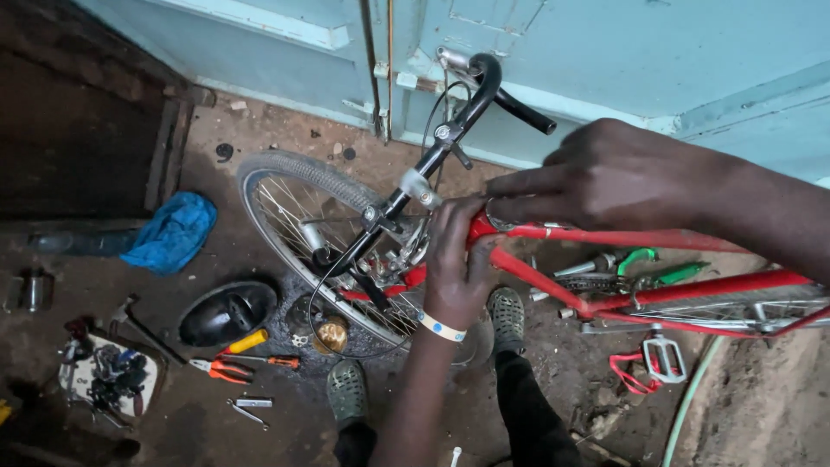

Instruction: Adjusting and tightening the headset of a bicycle by removing the top cap and spacers to ensure proper alignment.

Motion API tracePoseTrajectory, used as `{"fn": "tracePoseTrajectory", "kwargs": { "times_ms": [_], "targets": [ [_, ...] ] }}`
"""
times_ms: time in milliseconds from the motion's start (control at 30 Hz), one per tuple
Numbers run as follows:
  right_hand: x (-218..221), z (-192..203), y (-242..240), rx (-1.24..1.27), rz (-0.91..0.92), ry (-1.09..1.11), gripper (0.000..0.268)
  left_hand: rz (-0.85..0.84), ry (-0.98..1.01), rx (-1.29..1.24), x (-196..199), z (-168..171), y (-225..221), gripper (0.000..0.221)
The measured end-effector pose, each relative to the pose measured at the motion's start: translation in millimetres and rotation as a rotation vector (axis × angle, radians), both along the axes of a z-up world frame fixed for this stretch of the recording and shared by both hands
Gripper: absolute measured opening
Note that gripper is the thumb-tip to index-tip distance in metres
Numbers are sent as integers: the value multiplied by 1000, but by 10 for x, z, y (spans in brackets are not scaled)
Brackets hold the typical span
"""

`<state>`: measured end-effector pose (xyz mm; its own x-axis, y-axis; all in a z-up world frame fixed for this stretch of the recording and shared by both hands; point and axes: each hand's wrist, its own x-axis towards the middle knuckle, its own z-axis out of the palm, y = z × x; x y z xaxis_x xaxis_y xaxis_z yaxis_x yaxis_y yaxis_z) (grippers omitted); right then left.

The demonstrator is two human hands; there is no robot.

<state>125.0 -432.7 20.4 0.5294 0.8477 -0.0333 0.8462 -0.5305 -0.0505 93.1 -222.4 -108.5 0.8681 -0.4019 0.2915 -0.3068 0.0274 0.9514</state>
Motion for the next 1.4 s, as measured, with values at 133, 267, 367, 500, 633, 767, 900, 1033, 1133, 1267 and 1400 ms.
{"fn": "tracePoseTrajectory", "kwargs": {
  "times_ms": [133,267,367,500,633,767,900,1033,1133,1267,1400],
  "targets": [
    [75,82,54,-67,-65,87,59,16,19,-8,-33,-74,-25,35],
    [109,192,141,-64,-91,186,62,10,59,4,-63,-79,-23,37],
    [120,188,135,-43,-112,219,51,22,58,-1,-56,-74,-42,35],
    [129,173,143,14,-174,307,58,30,48,2,-61,-62,-41,35],
    [90,99,71,96,-143,279,62,39,49,14,-71,-122,-47,36],
    [19,-47,-37,0,-61,102,48,7,56,-48,-78,-106,-52,33],
    [13,-47,-46,2,-104,93,69,21,38,-42,-72,-71,-47,33],
    [39,25,-35,-74,-60,106,48,29,39,-40,-85,-115,-64,34],
    [-16,18,-69,1,-95,72,57,48,44,-62,-87,-178,-86,36],
    [-40,86,-75,52,-241,21,41,77,-6,-66,-92,-194,-92,34],
    [-1,27,-43,-220,-232,156,46,82,-3,-46,-104,-246,-109,33]
  ]
}}
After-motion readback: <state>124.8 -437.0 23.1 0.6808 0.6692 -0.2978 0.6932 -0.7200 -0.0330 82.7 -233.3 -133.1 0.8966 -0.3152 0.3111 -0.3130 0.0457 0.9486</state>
